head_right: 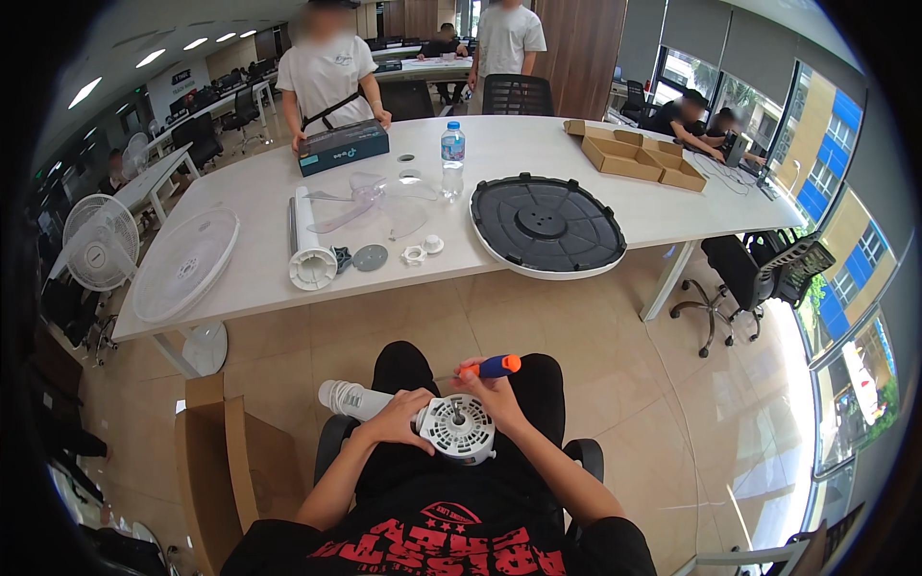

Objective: Assembling the components of a standing electric fan.

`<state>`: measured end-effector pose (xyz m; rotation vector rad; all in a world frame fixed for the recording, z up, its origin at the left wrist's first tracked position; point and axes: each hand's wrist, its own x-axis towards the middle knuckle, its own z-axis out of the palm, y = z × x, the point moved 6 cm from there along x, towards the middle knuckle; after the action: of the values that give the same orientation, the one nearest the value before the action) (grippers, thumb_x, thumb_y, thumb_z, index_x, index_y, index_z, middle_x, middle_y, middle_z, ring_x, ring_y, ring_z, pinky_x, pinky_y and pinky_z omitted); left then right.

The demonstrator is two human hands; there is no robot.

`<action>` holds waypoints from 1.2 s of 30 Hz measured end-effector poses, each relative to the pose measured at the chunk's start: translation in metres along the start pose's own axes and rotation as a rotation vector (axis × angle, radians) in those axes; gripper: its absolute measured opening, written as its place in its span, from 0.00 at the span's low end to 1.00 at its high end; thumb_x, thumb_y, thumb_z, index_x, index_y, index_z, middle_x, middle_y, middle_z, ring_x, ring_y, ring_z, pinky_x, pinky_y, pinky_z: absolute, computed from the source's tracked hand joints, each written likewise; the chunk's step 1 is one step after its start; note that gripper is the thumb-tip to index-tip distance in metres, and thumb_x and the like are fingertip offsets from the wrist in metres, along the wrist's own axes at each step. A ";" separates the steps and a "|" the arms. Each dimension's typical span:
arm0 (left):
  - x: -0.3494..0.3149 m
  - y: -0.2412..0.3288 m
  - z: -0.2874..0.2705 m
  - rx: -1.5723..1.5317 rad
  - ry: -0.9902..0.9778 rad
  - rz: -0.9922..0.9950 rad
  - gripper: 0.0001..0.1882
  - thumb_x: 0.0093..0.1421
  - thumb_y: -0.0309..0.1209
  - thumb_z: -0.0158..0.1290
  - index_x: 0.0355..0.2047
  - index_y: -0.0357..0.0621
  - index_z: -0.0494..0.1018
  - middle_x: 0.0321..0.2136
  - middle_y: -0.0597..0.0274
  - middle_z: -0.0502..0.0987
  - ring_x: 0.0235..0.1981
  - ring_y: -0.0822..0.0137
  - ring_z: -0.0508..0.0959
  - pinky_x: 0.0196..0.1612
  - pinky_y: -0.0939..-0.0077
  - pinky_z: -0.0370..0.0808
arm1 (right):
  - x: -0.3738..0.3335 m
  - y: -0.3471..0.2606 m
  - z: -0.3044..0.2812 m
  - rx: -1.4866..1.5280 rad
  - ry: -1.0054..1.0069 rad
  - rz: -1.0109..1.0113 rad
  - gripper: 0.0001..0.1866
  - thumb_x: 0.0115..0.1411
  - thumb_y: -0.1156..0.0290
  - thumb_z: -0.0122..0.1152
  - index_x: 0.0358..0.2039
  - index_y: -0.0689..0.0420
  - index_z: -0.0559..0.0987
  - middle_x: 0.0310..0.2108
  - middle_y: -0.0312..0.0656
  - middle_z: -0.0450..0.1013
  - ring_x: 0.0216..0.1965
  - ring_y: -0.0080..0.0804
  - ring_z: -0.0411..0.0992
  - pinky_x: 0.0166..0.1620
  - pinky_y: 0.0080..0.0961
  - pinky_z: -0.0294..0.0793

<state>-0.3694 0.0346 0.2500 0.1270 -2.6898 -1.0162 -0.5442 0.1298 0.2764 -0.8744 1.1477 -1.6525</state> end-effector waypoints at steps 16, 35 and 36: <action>-0.026 0.002 -0.003 -0.035 0.125 -0.123 0.57 0.32 0.57 0.78 0.61 0.46 0.71 0.51 0.56 0.80 0.54 0.58 0.77 0.60 0.63 0.60 | 0.011 0.021 0.011 0.045 -0.041 0.035 0.14 0.75 0.63 0.55 0.53 0.58 0.71 0.45 0.42 0.75 0.42 0.31 0.81 0.46 0.28 0.83; -0.004 0.019 -0.013 0.016 0.024 -0.014 0.55 0.40 0.57 0.75 0.62 0.38 0.68 0.52 0.50 0.77 0.56 0.50 0.75 0.63 0.57 0.67 | 0.010 0.040 -0.009 -0.243 -0.234 0.153 0.05 0.70 0.77 0.58 0.44 0.56 0.72 0.53 0.42 0.73 0.53 0.28 0.72 0.59 0.29 0.71; -0.002 0.024 -0.020 -0.009 0.020 -0.011 0.48 0.43 0.55 0.75 0.57 0.36 0.73 0.52 0.51 0.78 0.56 0.51 0.76 0.63 0.57 0.69 | 0.008 0.040 -0.009 -0.240 -0.226 0.180 0.05 0.70 0.77 0.58 0.44 0.55 0.72 0.51 0.41 0.73 0.52 0.28 0.71 0.59 0.29 0.70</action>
<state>-0.3612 0.0404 0.2799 0.1490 -2.6689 -1.0247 -0.5437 0.1188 0.2356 -1.0474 1.2428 -1.2533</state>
